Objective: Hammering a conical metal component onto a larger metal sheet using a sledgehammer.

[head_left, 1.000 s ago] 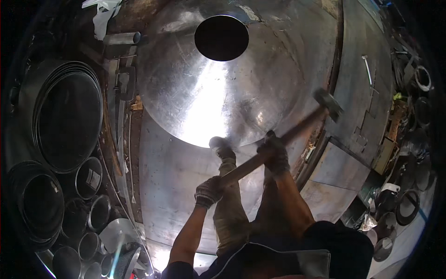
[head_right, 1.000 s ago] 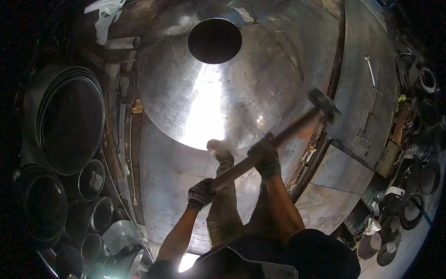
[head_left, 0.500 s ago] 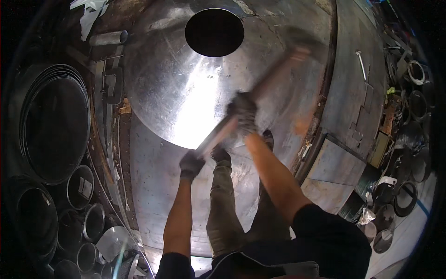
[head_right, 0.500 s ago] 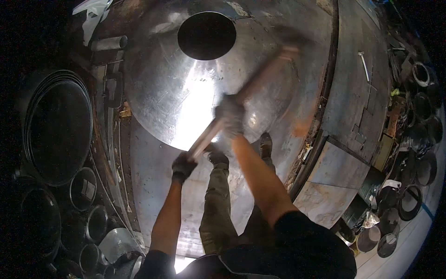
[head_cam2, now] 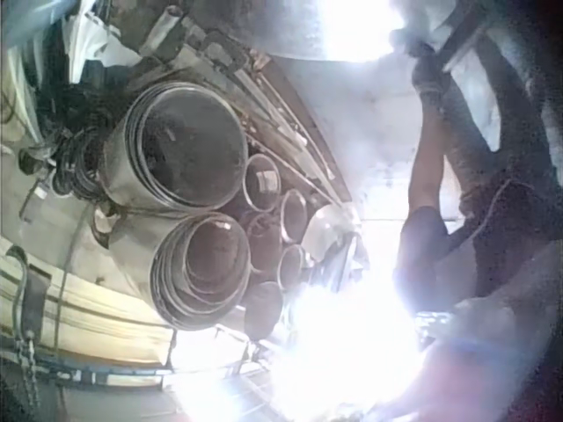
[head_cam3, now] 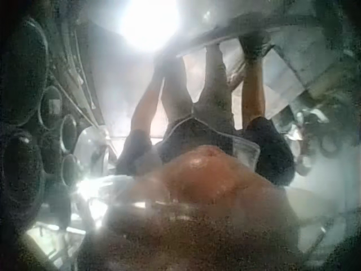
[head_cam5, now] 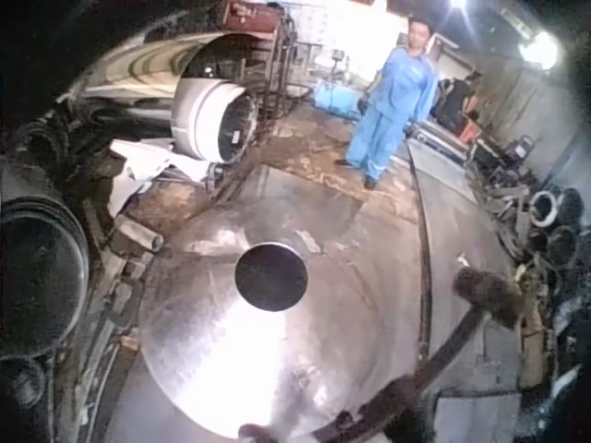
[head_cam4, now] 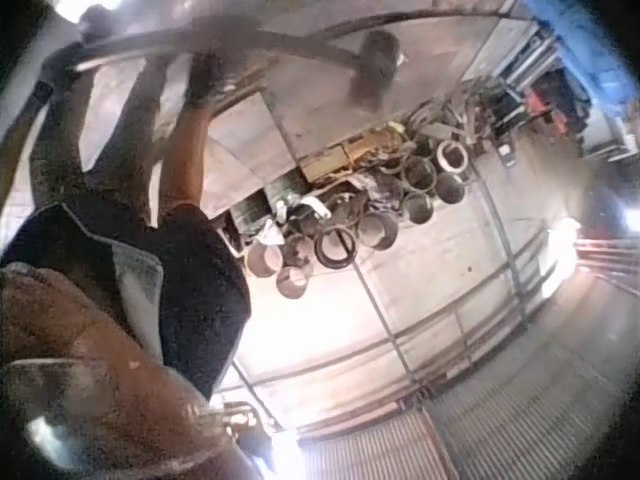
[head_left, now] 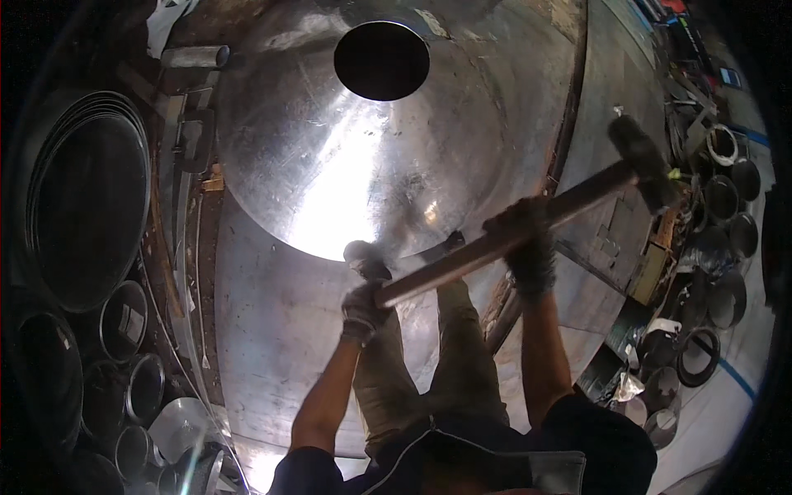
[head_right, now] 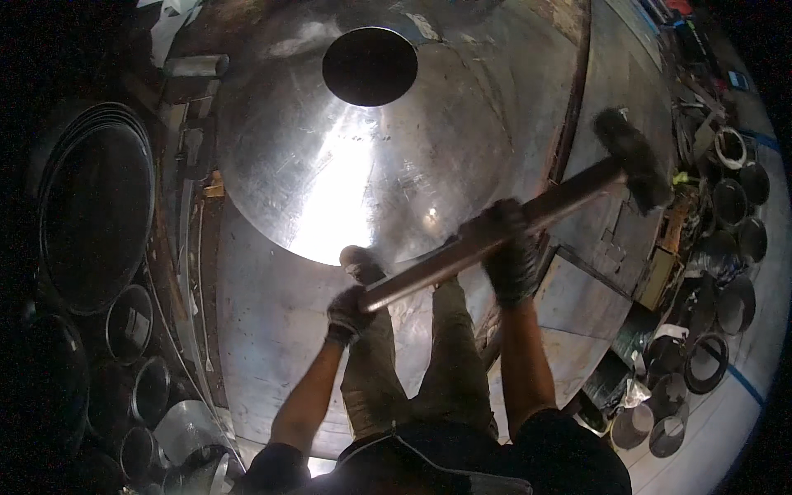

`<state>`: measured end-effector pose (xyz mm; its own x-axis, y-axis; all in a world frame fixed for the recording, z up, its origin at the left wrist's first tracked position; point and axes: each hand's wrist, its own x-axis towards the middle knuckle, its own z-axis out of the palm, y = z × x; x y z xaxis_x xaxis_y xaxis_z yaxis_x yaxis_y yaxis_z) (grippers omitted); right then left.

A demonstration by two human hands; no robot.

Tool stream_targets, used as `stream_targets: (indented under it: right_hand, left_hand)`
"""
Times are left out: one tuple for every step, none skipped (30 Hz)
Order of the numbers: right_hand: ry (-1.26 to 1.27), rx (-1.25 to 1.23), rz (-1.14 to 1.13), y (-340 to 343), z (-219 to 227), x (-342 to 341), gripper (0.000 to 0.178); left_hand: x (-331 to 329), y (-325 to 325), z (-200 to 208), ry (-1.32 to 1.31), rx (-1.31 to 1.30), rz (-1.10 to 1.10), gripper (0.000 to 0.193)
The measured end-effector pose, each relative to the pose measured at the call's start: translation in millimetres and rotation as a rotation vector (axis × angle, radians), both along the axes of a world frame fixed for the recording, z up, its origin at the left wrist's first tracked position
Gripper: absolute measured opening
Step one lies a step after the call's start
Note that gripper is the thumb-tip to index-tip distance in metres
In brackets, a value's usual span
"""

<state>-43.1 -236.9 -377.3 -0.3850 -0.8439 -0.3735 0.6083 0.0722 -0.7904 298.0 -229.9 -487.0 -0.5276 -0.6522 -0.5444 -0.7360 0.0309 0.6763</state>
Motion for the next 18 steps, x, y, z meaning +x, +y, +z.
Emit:
stream_targets:
  right_hand:
    - [-0.069, -0.116, -0.029, -9.8, 3.0, -16.7, 0.022]
    - [-0.056, -0.084, -0.014, -17.3, 5.6, -33.7, 0.024]
    - [-0.08, -0.151, -0.061, -29.9, 1.0, -46.3, 0.022]
    - [-0.108, -0.207, -0.115, -40.4, -8.1, -51.8, 0.021]
    - [-0.112, -0.21, -0.121, -59.6, -27.9, -49.5, 0.021]
    - [-0.226, -0.25, -0.141, -83.7, -55.7, -38.6, 0.024]
    - [-0.366, -0.372, -0.162, -103.6, -83.4, -27.5, 0.029]
    - [-0.336, -0.213, -0.153, -130.6, -121.5, -7.8, 0.027]
    - [-0.27, -0.03, -0.128, -146.6, -158.3, 13.5, 0.026]
    - [-0.193, 0.252, -0.06, -158.0, -188.8, 34.0, 0.024]
    - [-0.272, 0.424, -0.031, -158.0, -213.2, 53.4, 0.023]
    - [-0.398, 0.397, -0.043, -128.4, -223.4, 48.7, 0.02]
    - [-0.499, 0.44, -0.112, -96.4, -230.6, 48.6, 0.025]
    - [-0.583, 0.264, -0.069, -53.0, -226.7, 46.0, 0.021]
    - [-0.631, 0.202, -0.136, -17.6, -221.7, 44.2, 0.017]
    - [-0.676, 0.153, -0.108, 38.8, -205.4, 50.7, 0.017]
    - [-1.095, -0.003, -0.13, 90.6, -184.2, 58.4, 0.018]
    - [-1.5, -0.193, -0.106, 114.5, -173.0, 55.1, 0.021]
  left_hand:
    - [-8.7, -25.3, -7.4, -0.153, -0.039, -0.103, 0.044]
    - [-11.5, -52.9, -16.6, -0.02, -0.108, -0.112, 0.042]
    - [-17.6, -74.4, -27.0, 0.066, -0.343, -0.047, 0.04]
    - [-16.1, -89.4, -37.3, -0.019, -0.288, -0.106, 0.041]
    - [-13.7, -99.0, -48.5, -0.077, -0.277, -0.15, 0.042]
    - [-8.2, -97.7, -57.3, -0.101, -0.271, -0.12, 0.043]
    - [-1.1, -91.4, -66.3, -0.16, -0.211, -0.154, 0.043]
    - [8.9, -75.2, -71.9, -0.198, -0.12, -0.061, 0.042]
    - [23.0, -56.1, -75.9, -0.285, 0.0, 0.03, 0.041]
    - [27.7, -20.9, -73.1, -0.31, -0.051, 0.082, 0.04]
    - [29.2, 14.2, -67.3, -0.443, 0.028, 0.095, 0.039]
    - [45.3, 26.1, -65.0, -0.514, -0.007, 0.131, 0.039]
    - [50.6, 46.0, -59.4, -0.561, -0.018, 0.169, 0.039]
    - [53.2, 69.1, -44.9, -0.584, 0.058, 0.111, 0.04]
    - [59.0, 83.6, -26.1, -0.57, -0.01, 0.066, 0.042]
    - [64.6, 102.0, -3.3, -0.618, 0.077, -0.001, 0.044]
    - [67.7, 117.1, 17.6, -0.654, 0.123, -0.058, 0.046]
    - [69.5, 127.4, 39.8, -0.633, 0.114, -0.1, 0.047]
